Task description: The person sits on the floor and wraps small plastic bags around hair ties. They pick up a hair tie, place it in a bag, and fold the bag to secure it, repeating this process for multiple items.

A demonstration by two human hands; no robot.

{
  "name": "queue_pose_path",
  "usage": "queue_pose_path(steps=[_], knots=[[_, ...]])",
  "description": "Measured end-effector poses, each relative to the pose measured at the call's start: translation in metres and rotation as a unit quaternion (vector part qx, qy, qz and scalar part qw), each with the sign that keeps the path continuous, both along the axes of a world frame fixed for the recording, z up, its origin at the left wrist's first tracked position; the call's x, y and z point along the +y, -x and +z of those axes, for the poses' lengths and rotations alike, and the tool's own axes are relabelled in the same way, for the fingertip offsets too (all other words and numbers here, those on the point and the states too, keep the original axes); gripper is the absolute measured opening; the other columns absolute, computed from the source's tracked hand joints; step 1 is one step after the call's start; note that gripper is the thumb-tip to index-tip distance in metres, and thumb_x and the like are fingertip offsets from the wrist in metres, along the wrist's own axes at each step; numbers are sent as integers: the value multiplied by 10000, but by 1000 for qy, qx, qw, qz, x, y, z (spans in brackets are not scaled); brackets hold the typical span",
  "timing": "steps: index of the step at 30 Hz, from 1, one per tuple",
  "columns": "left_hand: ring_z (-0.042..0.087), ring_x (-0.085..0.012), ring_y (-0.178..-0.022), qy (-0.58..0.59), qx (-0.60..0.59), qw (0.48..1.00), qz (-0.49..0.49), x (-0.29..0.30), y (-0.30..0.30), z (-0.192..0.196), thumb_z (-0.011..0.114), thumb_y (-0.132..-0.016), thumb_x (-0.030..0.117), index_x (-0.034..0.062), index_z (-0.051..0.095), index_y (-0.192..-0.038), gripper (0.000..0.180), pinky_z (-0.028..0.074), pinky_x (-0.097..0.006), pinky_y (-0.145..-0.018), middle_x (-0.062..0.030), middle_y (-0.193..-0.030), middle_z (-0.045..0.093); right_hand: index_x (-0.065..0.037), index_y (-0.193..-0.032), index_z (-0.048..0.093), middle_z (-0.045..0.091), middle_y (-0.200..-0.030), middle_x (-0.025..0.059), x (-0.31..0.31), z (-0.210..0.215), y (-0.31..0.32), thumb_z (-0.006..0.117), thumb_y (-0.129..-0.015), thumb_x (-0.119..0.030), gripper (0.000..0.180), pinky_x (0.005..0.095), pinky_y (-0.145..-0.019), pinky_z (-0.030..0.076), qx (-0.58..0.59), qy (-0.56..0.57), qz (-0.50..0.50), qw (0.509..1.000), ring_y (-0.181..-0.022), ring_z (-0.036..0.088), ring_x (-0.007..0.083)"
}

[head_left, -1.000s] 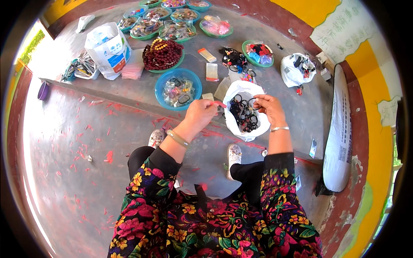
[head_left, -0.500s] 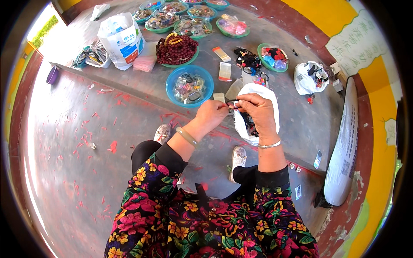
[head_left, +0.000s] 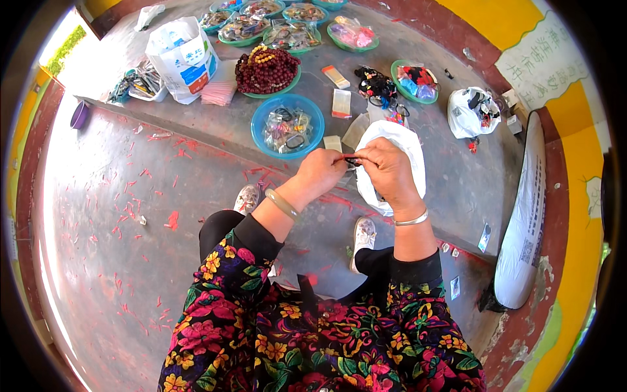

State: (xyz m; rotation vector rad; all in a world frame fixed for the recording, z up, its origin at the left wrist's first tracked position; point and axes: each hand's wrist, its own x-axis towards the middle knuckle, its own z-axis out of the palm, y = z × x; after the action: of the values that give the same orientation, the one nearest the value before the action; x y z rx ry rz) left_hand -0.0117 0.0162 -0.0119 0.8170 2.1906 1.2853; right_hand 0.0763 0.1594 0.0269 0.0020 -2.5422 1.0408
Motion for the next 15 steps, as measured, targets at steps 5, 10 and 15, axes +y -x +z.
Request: queue_pose_path(steps=[5,10,15], knots=[[594,-389,-791,-10,64,997,-30,2,-2,-4,455,-795,184,54,668,-931,285,473,-450,-718,-228,-822,622,-44,-824,661,572,-772,101,-1,0,0,591,-714,-6,136,365,-620,459,10,-63,-1,998,-737,575,292],[591,-394,-794,-17,79,996,-43,2,-2,-6,438,-796,171,65,666,-933,286,470,-459,-721,-230,-816,620,-13,-816,658,560,-752,93,2,-1,0,597,-716,28,125,319,-610,444,12,-88,1,996,-698,563,238],[586,-404,-792,8,61,997,-52,3,-6,0,433,-804,171,60,662,-931,284,467,-468,-714,-232,-810,616,-17,-799,646,562,-765,106,-2,-5,0,580,-725,10,102,357,-630,453,16,-127,4,992,-723,563,282]])
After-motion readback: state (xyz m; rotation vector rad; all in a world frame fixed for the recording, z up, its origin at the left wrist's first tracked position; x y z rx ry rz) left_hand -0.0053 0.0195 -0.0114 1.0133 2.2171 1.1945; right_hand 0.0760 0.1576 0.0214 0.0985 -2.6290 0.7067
